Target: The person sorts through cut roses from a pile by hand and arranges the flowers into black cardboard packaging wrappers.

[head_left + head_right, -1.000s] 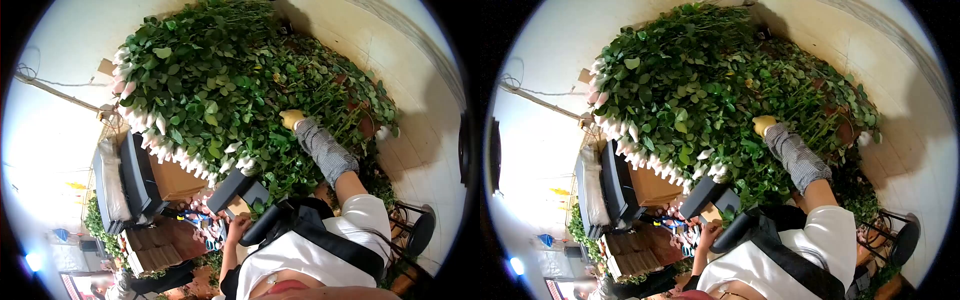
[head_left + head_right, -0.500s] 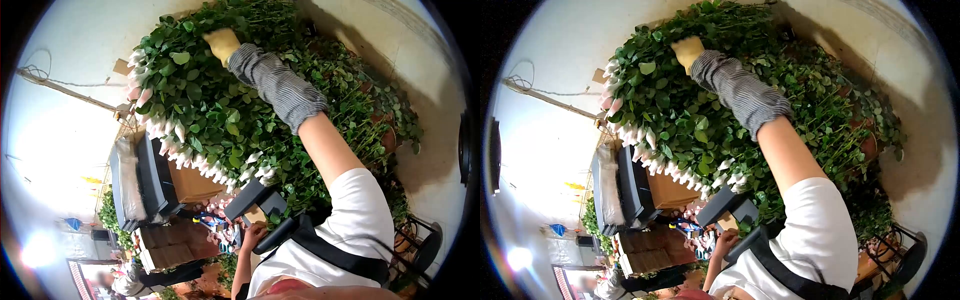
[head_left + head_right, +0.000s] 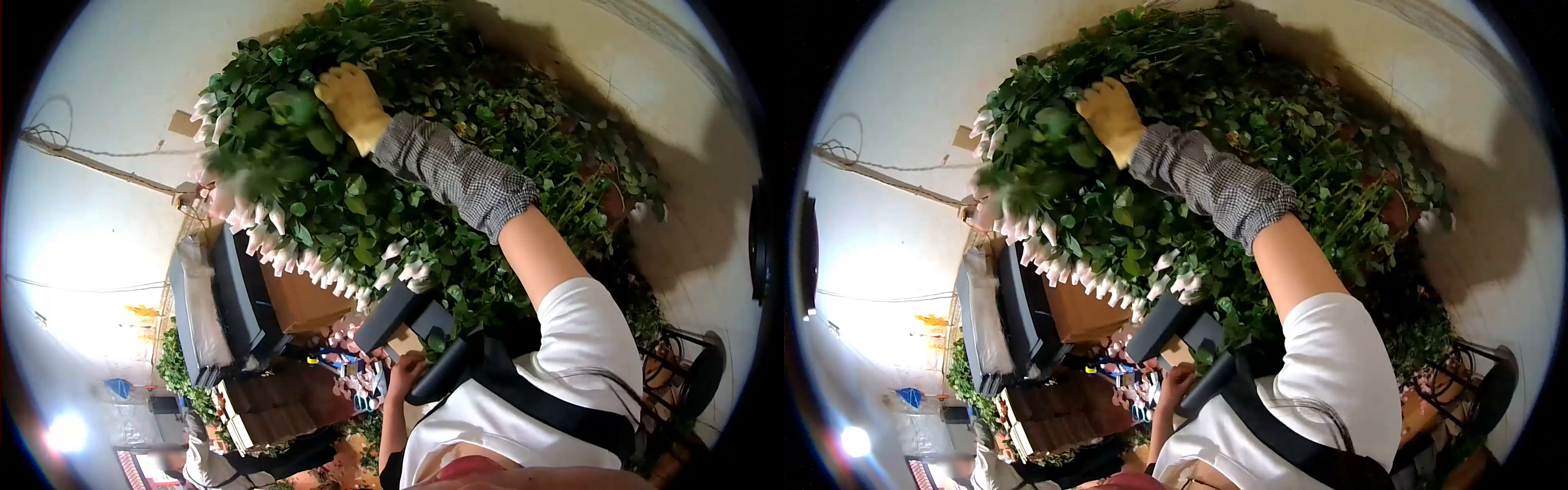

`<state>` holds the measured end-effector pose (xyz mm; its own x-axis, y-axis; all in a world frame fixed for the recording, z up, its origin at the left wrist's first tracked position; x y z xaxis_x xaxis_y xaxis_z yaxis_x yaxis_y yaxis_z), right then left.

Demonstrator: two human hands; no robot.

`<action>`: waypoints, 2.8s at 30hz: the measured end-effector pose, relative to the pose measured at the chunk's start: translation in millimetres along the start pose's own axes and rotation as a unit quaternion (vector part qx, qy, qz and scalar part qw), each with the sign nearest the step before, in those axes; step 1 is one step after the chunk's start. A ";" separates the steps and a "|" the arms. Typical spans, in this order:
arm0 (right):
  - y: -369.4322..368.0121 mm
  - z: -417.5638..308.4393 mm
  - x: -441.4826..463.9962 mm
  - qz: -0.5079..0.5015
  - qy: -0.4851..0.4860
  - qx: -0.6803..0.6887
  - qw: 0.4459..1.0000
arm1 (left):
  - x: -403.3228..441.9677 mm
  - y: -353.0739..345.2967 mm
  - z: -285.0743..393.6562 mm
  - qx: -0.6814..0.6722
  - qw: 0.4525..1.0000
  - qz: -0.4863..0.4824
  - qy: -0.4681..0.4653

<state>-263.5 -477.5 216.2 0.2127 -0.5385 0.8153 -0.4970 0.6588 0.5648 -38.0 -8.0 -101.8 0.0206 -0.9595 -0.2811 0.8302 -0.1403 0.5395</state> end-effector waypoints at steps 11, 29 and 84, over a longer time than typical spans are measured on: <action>-10.3 -32.9 -98.5 0.004 0.112 0.081 0.990 | -3.9 1.6 20.9 0.027 1.000 -0.015 0.000; 64.4 -56.4 -340.7 -0.571 0.216 0.051 0.791 | -2.0 -5.1 -14.5 0.006 0.998 0.044 -0.044; 39.5 -71.5 -440.2 -0.518 0.139 0.005 0.844 | -5.8 11.8 41.3 0.234 0.945 0.117 -0.198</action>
<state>-316.7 -176.9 -111.3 0.7266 -0.6773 -0.1153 0.0698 -0.0942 0.9931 -51.2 -14.2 -61.1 -0.1138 -0.9809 0.1578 0.4891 0.0829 0.8683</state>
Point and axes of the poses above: each hand's wrist, its own x-axis towards the middle knuckle, its own y-axis out of the back of the hand, z = x × y, the point moved 3 cm from there along x, towards the middle knuckle, and after that the axes turned 1 degree about z, right-handed, at the moved point
